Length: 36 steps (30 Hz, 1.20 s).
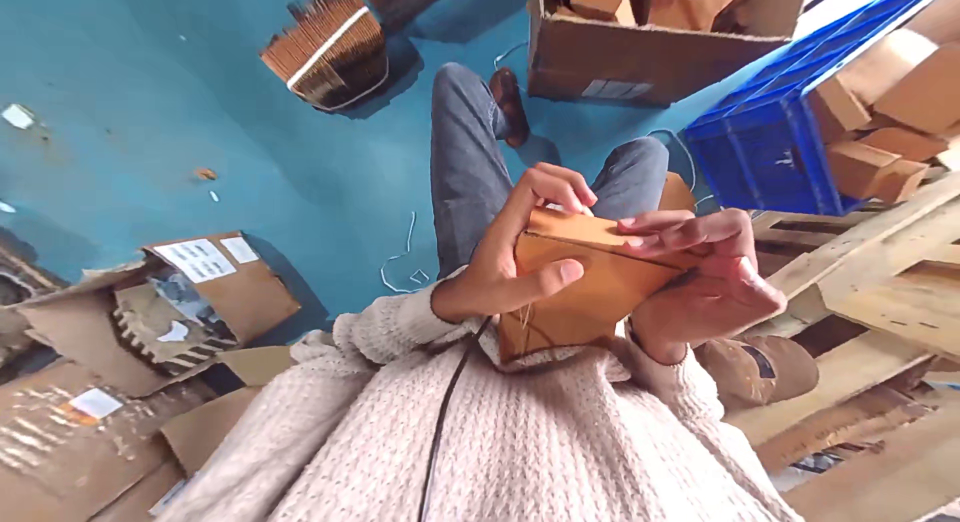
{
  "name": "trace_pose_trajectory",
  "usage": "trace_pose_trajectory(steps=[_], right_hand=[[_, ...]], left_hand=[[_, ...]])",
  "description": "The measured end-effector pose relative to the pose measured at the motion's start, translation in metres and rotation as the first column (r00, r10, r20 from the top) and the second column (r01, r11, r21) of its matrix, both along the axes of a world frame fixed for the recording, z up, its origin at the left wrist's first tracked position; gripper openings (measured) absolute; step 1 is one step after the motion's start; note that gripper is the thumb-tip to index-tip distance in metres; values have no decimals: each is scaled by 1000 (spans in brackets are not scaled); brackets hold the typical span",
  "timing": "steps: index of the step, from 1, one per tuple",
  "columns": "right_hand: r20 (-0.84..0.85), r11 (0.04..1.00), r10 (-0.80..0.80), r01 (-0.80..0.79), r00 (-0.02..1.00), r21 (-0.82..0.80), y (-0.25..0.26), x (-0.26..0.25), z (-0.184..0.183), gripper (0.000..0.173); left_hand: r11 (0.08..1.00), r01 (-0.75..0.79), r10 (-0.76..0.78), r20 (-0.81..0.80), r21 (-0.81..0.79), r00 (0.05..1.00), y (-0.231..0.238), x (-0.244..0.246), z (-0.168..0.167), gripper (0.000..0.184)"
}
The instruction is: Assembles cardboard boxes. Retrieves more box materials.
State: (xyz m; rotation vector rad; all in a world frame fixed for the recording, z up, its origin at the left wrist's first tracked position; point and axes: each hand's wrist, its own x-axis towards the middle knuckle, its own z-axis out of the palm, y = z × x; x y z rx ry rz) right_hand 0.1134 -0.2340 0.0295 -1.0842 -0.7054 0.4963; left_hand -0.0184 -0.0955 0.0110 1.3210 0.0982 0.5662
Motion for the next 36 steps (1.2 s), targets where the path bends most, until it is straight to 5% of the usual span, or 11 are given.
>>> trace_pose_trajectory(steps=[6,12,15,20,29,36], right_hand=[[11,997,-75,75,997,12,13,15,-18,43],[235,990,52,-20,971,-138,14,43,-3,22],[328,989,74,-28,942,-144,5,47,5,29],[395,985,-85,136,915,-104,-6,65,17,28],[412,945,-300,326,860,9,-6,55,12,19],[235,969,-245,228,941,97,1,50,3,42]], left_hand=[[1000,-20,20,-71,1,997,10,15,4,6],[993,-91,85,-74,-79,994,33,34,24,8],[998,-53,51,-47,-41,998,35,36,36,21],[988,154,-151,-160,3,976,27,39,42,80],[988,153,-149,-95,36,984,-4,38,26,78],[996,92,-94,-110,-24,990,-5,27,26,73]])
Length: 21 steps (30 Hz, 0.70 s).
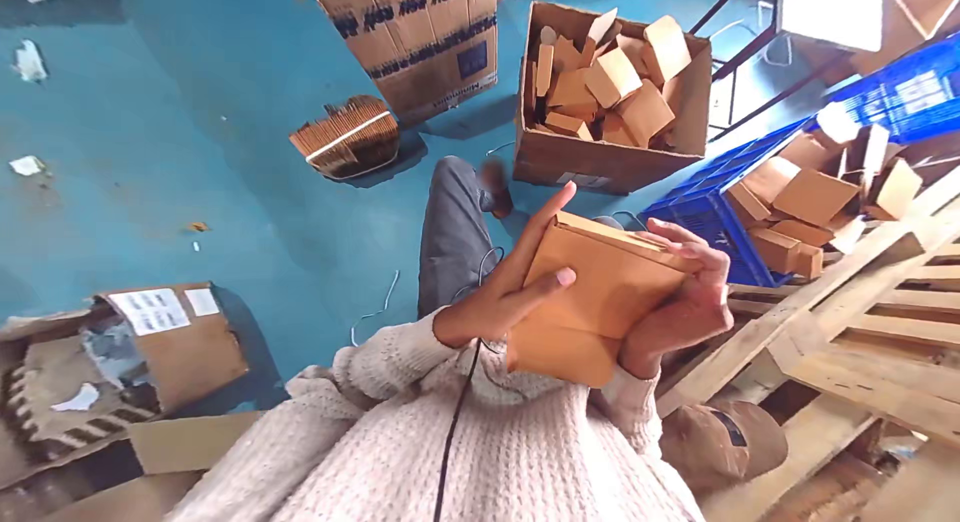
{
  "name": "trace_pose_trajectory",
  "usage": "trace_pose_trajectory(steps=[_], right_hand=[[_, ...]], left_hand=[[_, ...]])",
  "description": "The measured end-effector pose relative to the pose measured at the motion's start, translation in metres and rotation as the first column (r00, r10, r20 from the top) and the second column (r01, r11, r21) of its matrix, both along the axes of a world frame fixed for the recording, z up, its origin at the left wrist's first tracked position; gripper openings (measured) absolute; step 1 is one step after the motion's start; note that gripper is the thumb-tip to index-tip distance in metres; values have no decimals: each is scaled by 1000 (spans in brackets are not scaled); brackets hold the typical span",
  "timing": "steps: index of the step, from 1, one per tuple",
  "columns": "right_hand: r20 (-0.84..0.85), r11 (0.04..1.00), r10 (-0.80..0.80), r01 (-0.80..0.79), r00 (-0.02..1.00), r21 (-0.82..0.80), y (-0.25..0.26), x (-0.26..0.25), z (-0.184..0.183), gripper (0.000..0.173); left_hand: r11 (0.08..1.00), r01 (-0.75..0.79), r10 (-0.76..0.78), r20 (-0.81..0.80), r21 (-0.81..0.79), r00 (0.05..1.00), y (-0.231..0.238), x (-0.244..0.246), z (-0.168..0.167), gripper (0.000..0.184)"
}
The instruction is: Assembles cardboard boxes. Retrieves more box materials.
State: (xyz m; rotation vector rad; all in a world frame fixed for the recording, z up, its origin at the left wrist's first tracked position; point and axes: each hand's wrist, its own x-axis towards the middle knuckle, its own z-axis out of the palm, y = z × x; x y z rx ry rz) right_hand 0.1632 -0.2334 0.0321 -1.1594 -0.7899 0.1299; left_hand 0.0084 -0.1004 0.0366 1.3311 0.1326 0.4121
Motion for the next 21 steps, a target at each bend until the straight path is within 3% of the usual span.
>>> trace_pose_trajectory(steps=[4,11,15,18,20,21], right_hand=[[7,991,128,-128,992,-33,3,-2,-1,34],[232,992,62,-35,971,-120,-4,-16,9,45],[171,996,16,0,985,-93,-18,-15,10,51],[124,995,43,-31,991,-97,-27,-7,22,62],[75,992,-24,33,997,-119,-33,-5,30,50],[46,989,-64,69,997,-133,-34,-6,33,40]], left_hand=[[995,-28,22,-65,-98,998,8,-7,0,72],[985,-141,136,-53,-97,989,-5,-9,-5,69],[984,-143,136,-69,-103,988,-15,-1,-5,69],[997,56,-50,113,-49,992,-6,11,-24,65],[927,226,-141,282,-298,949,-21,38,-24,59],[830,339,-175,371,-442,912,-30,50,-19,63]])
